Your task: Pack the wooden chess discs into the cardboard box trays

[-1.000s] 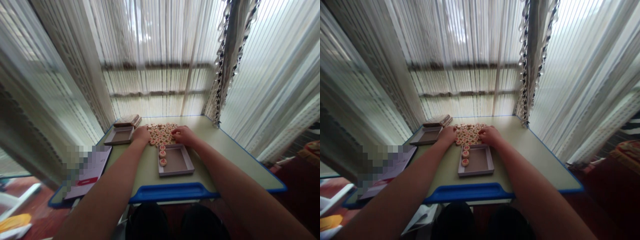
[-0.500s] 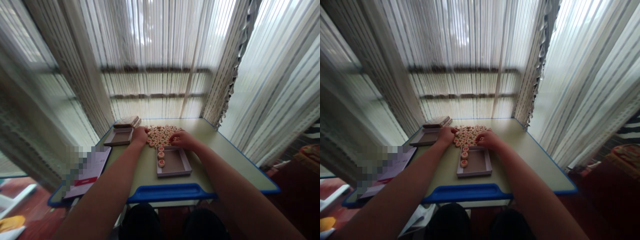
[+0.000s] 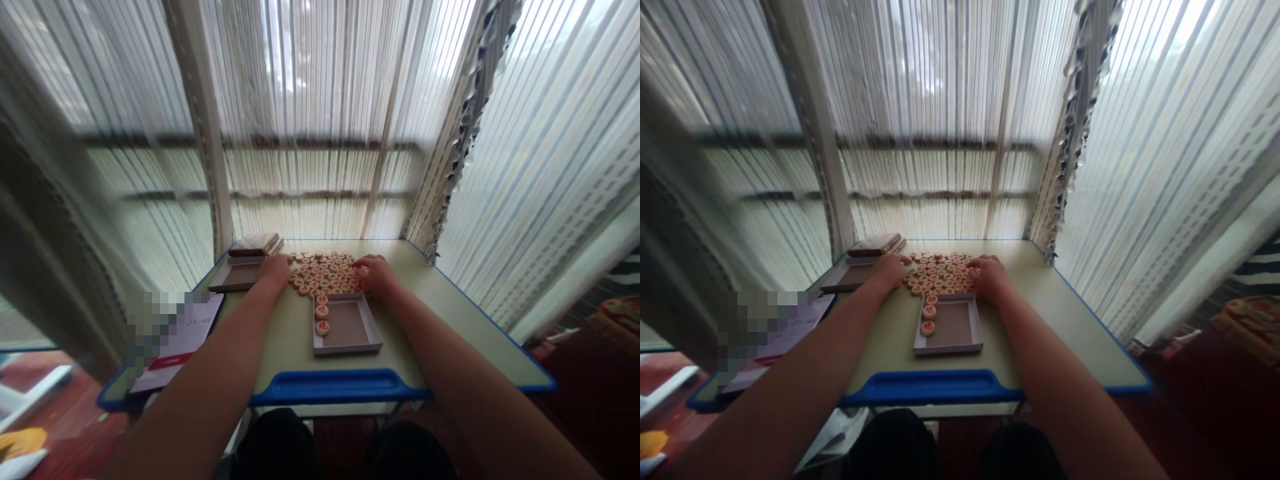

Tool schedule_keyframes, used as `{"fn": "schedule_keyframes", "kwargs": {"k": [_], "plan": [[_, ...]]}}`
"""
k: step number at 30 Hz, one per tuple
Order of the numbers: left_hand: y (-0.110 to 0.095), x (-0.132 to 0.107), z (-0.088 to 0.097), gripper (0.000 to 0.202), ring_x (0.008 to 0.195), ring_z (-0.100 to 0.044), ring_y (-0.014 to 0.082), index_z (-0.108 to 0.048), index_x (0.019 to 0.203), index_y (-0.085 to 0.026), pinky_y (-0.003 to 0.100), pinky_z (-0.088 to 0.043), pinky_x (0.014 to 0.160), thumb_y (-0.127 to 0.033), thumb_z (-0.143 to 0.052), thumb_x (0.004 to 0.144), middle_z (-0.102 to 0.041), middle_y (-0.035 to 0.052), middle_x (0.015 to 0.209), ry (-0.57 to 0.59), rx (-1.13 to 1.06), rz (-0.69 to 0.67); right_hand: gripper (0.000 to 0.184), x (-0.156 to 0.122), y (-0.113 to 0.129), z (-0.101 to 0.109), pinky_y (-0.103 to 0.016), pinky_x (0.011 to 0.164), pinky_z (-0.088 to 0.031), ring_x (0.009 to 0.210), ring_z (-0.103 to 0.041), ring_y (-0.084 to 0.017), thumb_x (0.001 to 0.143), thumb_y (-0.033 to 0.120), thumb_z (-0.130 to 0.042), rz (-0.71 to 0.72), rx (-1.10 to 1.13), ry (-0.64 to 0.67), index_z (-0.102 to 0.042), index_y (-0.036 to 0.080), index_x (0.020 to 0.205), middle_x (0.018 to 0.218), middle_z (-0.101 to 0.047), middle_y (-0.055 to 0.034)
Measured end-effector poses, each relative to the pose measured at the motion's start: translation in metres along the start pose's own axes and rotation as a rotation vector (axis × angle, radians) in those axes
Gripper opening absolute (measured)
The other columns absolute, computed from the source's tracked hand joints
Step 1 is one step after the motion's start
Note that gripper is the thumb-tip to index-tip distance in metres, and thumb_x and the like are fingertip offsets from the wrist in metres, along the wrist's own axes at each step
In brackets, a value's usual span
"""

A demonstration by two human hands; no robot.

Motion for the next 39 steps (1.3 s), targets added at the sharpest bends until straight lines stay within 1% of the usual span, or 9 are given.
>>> {"fn": "schedule_keyframes", "kwargs": {"k": [4,7,10,14,19,24,31,33,39], "plan": [[-0.001,0.001,-0.003,0.047,0.104,-0.056,0.0212,-0.056,0.116,-0.028,0.030,-0.044,0.085,-0.012,-0.041,0.075,-0.058,0.0069,0.117,-0.024,0.022,-0.094,0.025,0.001,-0.006,-0.001,-0.031,0.088,-0.036,0.096,-0.048,-0.020,0.076,0.028,-0.049,-0.071,-0.032,-0.019,-0.069,0.023,0.091,0.098,-0.062,-0.0052],[-0.001,-0.001,0.000,0.047,0.100,-0.058,0.0199,-0.053,0.120,-0.028,0.028,-0.044,0.083,-0.014,-0.039,0.077,-0.061,0.0070,0.113,-0.001,0.028,-0.104,0.026,0.002,-0.007,-0.001,-0.031,0.089,-0.036,0.094,-0.049,-0.020,0.076,0.028,-0.048,-0.075,-0.042,-0.009,-0.069,0.021,0.090,0.097,-0.062,-0.0058],[0.001,-0.002,0.008,0.045,0.095,-0.060,0.0185,-0.057,0.115,-0.026,0.025,-0.045,0.080,-0.014,-0.043,0.075,-0.065,0.0065,0.106,0.020,-0.011,-0.108,0.026,0.002,-0.008,0.000,-0.031,0.089,-0.035,0.094,-0.049,-0.019,0.076,0.025,-0.048,-0.083,-0.049,-0.002,-0.069,0.021,0.090,0.097,-0.062,-0.0056],[0.003,-0.004,0.016,0.045,0.094,-0.060,0.0175,-0.064,0.107,-0.022,0.022,-0.045,0.078,-0.007,-0.046,0.068,-0.066,0.0073,0.101,-0.023,-0.040,-0.097,0.026,0.002,-0.010,0.000,-0.031,0.089,-0.035,0.096,-0.049,-0.020,0.075,0.024,-0.048,-0.079,-0.043,-0.001,-0.069,0.021,0.090,0.098,-0.062,-0.0053],[0.002,-0.006,0.014,0.045,0.086,-0.062,0.0174,-0.066,0.102,-0.023,0.023,-0.045,0.076,-0.005,-0.050,0.064,-0.068,0.0068,0.095,0.139,0.004,-0.175,0.025,0.002,-0.009,-0.001,-0.031,0.089,-0.035,0.095,-0.049,-0.020,0.075,0.025,-0.048,-0.047,-0.041,0.000,-0.069,0.022,0.089,0.098,-0.062,-0.0057],[0.005,-0.002,0.012,0.034,0.083,-0.062,0.0167,-0.068,0.097,-0.019,0.022,-0.046,0.074,-0.013,-0.052,0.068,-0.069,0.0075,0.092,0.118,-0.020,-0.148,0.026,0.003,-0.009,-0.001,-0.031,0.090,-0.034,0.095,-0.050,-0.020,0.076,0.024,-0.047,-0.059,-0.050,0.029,-0.069,0.021,0.090,0.099,-0.062,-0.0064],[0.007,-0.002,0.013,0.032,0.090,-0.061,0.0168,-0.068,0.097,-0.019,0.023,-0.045,0.080,-0.016,-0.051,0.070,-0.068,0.0060,0.096,0.020,-0.020,-0.122,0.032,0.003,-0.008,-0.001,-0.031,0.087,-0.036,0.091,-0.050,-0.020,0.074,0.022,-0.048,-0.041,-0.023,-0.006,-0.062,0.019,0.103,0.095,-0.065,-0.0048],[0.006,-0.003,0.015,0.029,0.089,-0.061,0.0177,-0.068,0.094,-0.018,0.024,-0.045,0.078,-0.020,-0.051,0.071,-0.068,0.0074,0.095,0.032,0.013,-0.104,0.034,0.003,-0.009,-0.002,-0.031,0.085,-0.037,0.090,-0.050,-0.020,0.074,0.022,-0.049,-0.042,-0.010,-0.019,-0.061,0.019,0.105,0.094,-0.065,-0.0045],[0.003,-0.006,0.019,0.025,0.082,-0.062,0.0173,-0.070,0.088,-0.019,0.023,-0.045,0.073,-0.031,-0.053,0.074,-0.070,0.0074,0.086,0.170,0.066,-0.139,0.034,0.003,-0.012,-0.003,-0.031,0.085,-0.037,0.089,-0.050,-0.020,0.073,0.023,-0.048,-0.043,-0.003,-0.037,-0.061,0.019,0.104,0.094,-0.065,-0.0042]]}}
Point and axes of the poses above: each hand's wrist, its own x-axis towards the middle knuckle, its own z-axis out of the back of the hand, y = z × x, the point moved 1 cm from there along x, towards the middle knuckle
